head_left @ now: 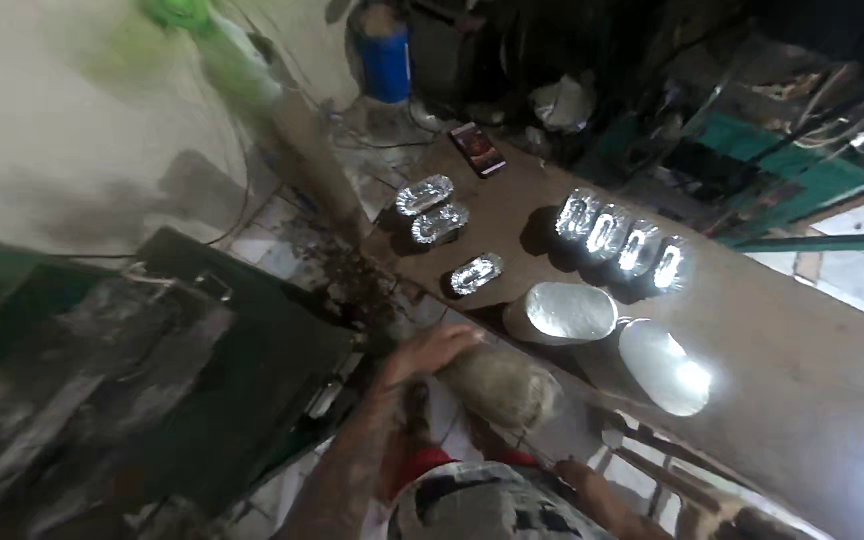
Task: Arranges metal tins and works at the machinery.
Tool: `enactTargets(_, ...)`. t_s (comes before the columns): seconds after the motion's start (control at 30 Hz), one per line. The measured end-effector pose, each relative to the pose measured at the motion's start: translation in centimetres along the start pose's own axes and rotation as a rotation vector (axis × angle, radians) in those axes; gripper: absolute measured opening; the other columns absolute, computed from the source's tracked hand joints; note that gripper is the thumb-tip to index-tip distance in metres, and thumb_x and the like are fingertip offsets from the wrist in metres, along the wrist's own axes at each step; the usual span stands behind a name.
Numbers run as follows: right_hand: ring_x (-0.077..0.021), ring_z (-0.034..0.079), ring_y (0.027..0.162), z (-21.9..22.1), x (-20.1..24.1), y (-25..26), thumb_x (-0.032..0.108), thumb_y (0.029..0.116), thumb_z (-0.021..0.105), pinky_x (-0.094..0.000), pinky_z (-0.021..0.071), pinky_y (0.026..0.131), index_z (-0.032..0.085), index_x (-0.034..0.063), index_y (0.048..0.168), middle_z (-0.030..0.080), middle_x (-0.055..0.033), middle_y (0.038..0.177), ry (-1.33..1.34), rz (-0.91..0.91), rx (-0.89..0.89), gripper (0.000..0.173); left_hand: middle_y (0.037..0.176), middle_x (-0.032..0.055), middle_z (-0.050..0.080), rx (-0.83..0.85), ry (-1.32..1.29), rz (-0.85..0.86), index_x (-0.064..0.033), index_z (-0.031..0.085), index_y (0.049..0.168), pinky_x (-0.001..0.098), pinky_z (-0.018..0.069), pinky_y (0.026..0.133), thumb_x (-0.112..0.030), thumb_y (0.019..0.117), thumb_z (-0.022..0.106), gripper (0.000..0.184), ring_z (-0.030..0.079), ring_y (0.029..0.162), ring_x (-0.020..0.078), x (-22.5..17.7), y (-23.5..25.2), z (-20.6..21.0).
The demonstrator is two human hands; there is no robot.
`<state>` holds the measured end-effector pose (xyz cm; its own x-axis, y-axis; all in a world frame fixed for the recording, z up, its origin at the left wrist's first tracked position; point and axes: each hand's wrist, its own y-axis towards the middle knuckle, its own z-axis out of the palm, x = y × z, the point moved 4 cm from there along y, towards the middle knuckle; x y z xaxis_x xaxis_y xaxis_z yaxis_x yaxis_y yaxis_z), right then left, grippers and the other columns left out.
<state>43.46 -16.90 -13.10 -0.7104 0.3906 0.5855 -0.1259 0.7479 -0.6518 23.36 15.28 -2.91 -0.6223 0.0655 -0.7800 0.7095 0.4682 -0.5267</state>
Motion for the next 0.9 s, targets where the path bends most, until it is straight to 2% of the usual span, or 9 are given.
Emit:
enactTargets(0.1, -0.0337, 0.069, 0.108, -2.3, 2.7, 3.0, 0.019, 0.0971, 0.065, -0.0497, 0.0541, 0.1, 0.072, -0.0025, 0.116, 0.071, -0.0212, 0.114, 0.065, -0.127, -0.105, 0.029, 0.145, 0.0112, 0.059, -0.34, -0.164, 0.129, -0.0101, 0.048, 0.151, 0.0473, 0.0471, 0.111, -0.053, 0.1071, 0.037, 0.063, 0.059, 0.13, 0.0203, 2.0, -6.1, -7.7)
enactTargets(0.23, -0.0346, 0.069, 0.102, -4.6, 9.6, 7.9, 0.008, 0.0975, 0.061, -0.0495, 0.0569, 0.093, 0.07, -0.0077, 0.114, 0.07, -0.0243, 0.112, 0.051, -0.292, -0.231, 0.025, 0.111, 0.0006, 0.067, -0.93, -0.749, 0.217, -0.0114, 0.058, 0.128, 0.0298, 0.0565, 0.086, -0.032, 0.11, 0.036, 0.035, 0.065, 0.098, 0.0073, 3.3, -10.9, -18.8)
enactTargets(0.33, -0.029, 0.07, 0.095, -4.9, 16.3, 11.5, 0.007, 0.0967, 0.06, -0.0439, 0.06, 0.085, 0.068, -0.007, 0.115, 0.071, -0.0212, 0.108, 0.053, -0.47, -0.283, 0.025, 0.144, 0.0177, 0.055, -1.214, -0.485, 0.239, 0.001, 0.046, 0.148, 0.0369, 0.0433, 0.113, -0.031, 0.1139, 0.023, 0.052, 0.054, 0.133, 0.0189, 6.6, -13.6, -20.5)
enactTargets(0.5, -0.0225, 0.07, 0.09, -4.9, 27.6, 15.8, 0.004, 0.0951, 0.06, -0.0381, 0.0606, 0.08, 0.066, -0.0081, 0.116, 0.069, -0.0206, 0.106, 0.103, -0.606, -0.347, 0.025, 0.13, 0.0247, 0.065, -1.016, 0.186, -0.471, -0.0034, 0.057, 0.14, 0.0688, 0.0414, 0.106, -0.063, 0.1054, 0.03, 0.074, 0.06, 0.125, 0.0431, 20.5, -20.1, -16.4)
enactTargets(0.57, -0.0208, 0.07, 0.091, -4.8, 32.9, 17.1, 0.003, 0.0949, 0.06, -0.0358, 0.0608, 0.081, 0.066, -0.0091, 0.115, 0.07, -0.0205, 0.105, 0.102, -0.699, -0.385, 0.024, 0.117, 0.0229, 0.071, -0.966, 0.304, -0.532, -0.0028, 0.068, 0.124, 0.0668, 0.0461, 0.099, -0.057, 0.1068, 0.037, 0.065, 0.066, 0.113, 0.042, 20.5, -24.1, -15.9)
enactTargets(0.6, -0.0221, 0.07, 0.092, -4.5, 35.4, 17.9, 0.004, 0.0955, 0.06, -0.0373, 0.0606, 0.083, 0.068, -0.0078, 0.11, 0.07, -0.0193, 0.102, 0.044, -0.775, -0.416, 0.02, 0.135, 0.0229, 0.062, -0.625, 0.142, -0.621, -0.0026, 0.058, 0.138, 0.0619, 0.0398, 0.111, -0.049, 0.1099, 0.034, 0.059, 0.057, 0.13, 0.0398, 17.5, -26.6, -16.5)
enactTargets(0.73, -0.0358, 0.07, 0.11, -0.8, 44.3, 22.1, 0.002, 0.0942, 0.063, -0.0566, 0.0574, 0.09, 0.076, 0.006, 0.113, 0.074, -0.0153, 0.115, -0.467, -1.097, -0.378, 0.023, 0.084, 0.0178, 0.067, -0.574, 0.227, -0.296, -0.0008, 0.07, 0.098, 0.0557, 0.0554, 0.077, -0.043, 0.1094, 0.043, 0.052, 0.067, 0.08, 0.0319, 22.3, -30.7, -13.5)
enactTargets(0.83, -0.0287, 0.069, 0.111, 3.3, 49.6, 26.3, 0.0, 0.0956, 0.06, -0.051, 0.0576, 0.09, 0.074, 0.0088, 0.112, 0.073, -0.0089, 0.116, -0.818, -1.444, -0.214, 0.023, 0.108, 0.0181, 0.068, -0.404, 0.411, -0.372, -0.0032, 0.073, 0.105, 0.0581, 0.0488, 0.098, -0.04, 0.1089, 0.046, 0.045, 0.066, 0.104, 0.0347, 28.7, -34.0, -13.0)
enactTargets(0.9, -0.0278, 0.067, 0.116, 5.3, 52.8, 29.3, -0.001, 0.0969, 0.058, -0.0524, 0.0558, 0.093, 0.074, 0.0071, 0.111, 0.072, -0.0077, 0.118, -0.981, -1.451, -0.122, 0.023, 0.118, 0.0202, 0.067, -0.373, 0.48, -0.399, -0.0013, 0.07, 0.116, 0.0546, 0.0487, 0.103, -0.036, 0.1105, 0.043, 0.044, 0.064, 0.115, 0.0363, 28.9, -35.5, -12.8)
